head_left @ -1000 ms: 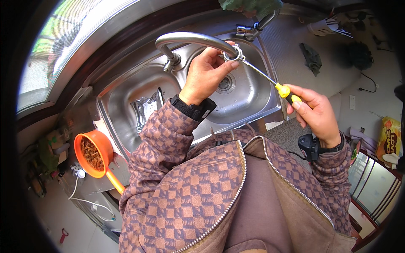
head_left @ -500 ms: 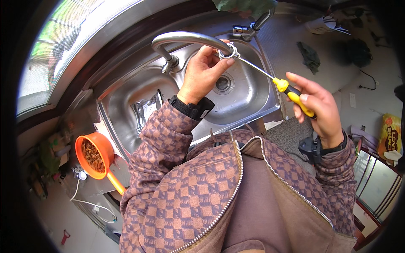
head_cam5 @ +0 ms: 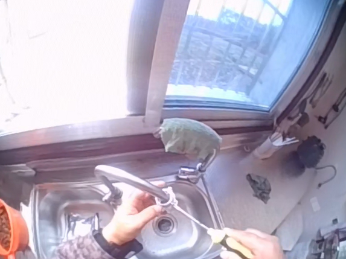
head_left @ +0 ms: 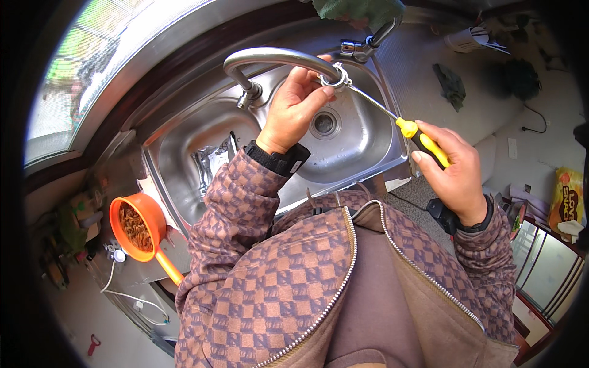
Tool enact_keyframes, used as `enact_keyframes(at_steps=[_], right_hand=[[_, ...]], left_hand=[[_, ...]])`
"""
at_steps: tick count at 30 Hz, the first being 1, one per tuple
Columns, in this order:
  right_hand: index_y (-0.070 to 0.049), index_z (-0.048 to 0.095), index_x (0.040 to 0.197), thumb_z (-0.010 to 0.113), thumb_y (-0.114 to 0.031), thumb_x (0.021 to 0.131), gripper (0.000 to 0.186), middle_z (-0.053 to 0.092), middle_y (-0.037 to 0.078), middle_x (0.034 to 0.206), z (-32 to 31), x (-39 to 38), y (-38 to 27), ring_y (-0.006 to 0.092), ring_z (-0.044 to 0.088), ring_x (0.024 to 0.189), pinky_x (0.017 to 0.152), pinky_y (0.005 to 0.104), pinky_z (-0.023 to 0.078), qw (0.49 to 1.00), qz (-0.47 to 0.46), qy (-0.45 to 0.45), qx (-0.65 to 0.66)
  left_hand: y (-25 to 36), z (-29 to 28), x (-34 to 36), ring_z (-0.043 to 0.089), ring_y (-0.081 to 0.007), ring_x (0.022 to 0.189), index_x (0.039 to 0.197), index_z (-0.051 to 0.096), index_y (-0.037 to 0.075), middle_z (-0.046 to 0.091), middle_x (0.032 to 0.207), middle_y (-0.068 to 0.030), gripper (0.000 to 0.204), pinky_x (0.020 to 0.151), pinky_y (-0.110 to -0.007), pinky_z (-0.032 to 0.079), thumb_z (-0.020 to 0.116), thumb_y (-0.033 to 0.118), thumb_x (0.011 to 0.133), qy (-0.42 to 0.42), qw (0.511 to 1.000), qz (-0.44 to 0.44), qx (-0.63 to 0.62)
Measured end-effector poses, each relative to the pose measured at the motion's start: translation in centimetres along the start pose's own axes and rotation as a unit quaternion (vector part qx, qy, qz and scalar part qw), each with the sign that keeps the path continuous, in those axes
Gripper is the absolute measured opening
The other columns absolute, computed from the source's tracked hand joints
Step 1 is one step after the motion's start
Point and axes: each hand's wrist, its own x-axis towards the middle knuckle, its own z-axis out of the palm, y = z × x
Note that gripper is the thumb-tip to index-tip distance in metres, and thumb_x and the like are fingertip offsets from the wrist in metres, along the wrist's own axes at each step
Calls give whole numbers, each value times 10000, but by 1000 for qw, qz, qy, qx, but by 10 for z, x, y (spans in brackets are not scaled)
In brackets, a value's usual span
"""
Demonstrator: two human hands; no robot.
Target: The person uses a screwdriver to loosen and remove a white plastic nut from a kitchen faucet. They then retrieve a roll of pink thread seal tape, unwind a length, and wrap it around the threads of the nut. The person continues to wrap the tape around the nut multiple times.
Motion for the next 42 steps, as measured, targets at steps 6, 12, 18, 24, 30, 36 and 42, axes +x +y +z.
enact_keyframes(at_steps=[6, 12, 18, 24, 30, 36, 42], right_hand=[[23, 507, 1223, 470, -144, 929, 340, 591, 107, 811, -14, 15, 22, 60, 461, 454, 421, 172, 369, 817, 287, -133, 482], [4, 446, 1275, 438, -160, 945, 368, 585, 131, 745, -11, 20, 21, 65, 399, 380, 345, 173, 310, 669, 306, -320, 597], [22, 486, 1252, 568, -141, 882, 413, 633, 109, 842, -9, 15, 0, 139, 573, 613, 578, 259, 453, 956, 104, -222, 161], [9, 551, 1193, 581, -176, 871, 373, 631, 118, 777, -1, 8, -8, 242, 604, 638, 574, 311, 463, 995, 25, -93, -14], [28, 480, 1208, 477, -168, 937, 334, 531, 64, 710, -16, 24, 2, 98, 485, 470, 434, 201, 399, 737, 329, -234, 542], [28, 444, 1242, 484, -133, 925, 357, 565, 90, 772, -11, 24, -4, 88, 476, 395, 355, 174, 367, 720, 301, -275, 562], [-7, 462, 1296, 510, -77, 902, 403, 554, 18, 774, -9, 15, -27, 69, 528, 506, 439, 210, 413, 870, 259, -232, 350]], left_hand=[[-10, 6, 1, 533, -65, 819, 1282, 468, 36, 576, 1008, 2, 451, 743, -211, 457, 616, 40, 856, 25, 998, 35, 38], [-18, 13, -2, 533, -90, 930, 1296, 445, 37, 544, 1061, -11, 434, 826, -232, 458, 585, 18, 886, 41, 991, 10, 131], [-21, 18, -6, 524, -79, 850, 1307, 440, 40, 539, 1014, 0, 410, 775, -213, 460, 560, 72, 917, 52, 991, 27, 123], [-23, 21, -5, 524, -75, 819, 1299, 455, 33, 541, 977, 0, 414, 750, -216, 459, 580, 77, 906, 64, 993, 54, 78], [-14, 9, 7, 524, -76, 804, 1242, 497, 49, 556, 957, 3, 398, 718, -230, 477, 632, 173, 889, 39, 999, -3, -32], [-27, 24, 15, 523, -71, 644, 1049, 547, 64, 544, 823, 3, 282, 642, -209, 468, 668, 243, 868, 41, 994, 1, -101], [-31, 34, 17, 476, -46, 619, 992, 554, 74, 523, 746, 34, 302, 556, -182, 404, 694, 299, 847, 123, 992, 36, -7]])
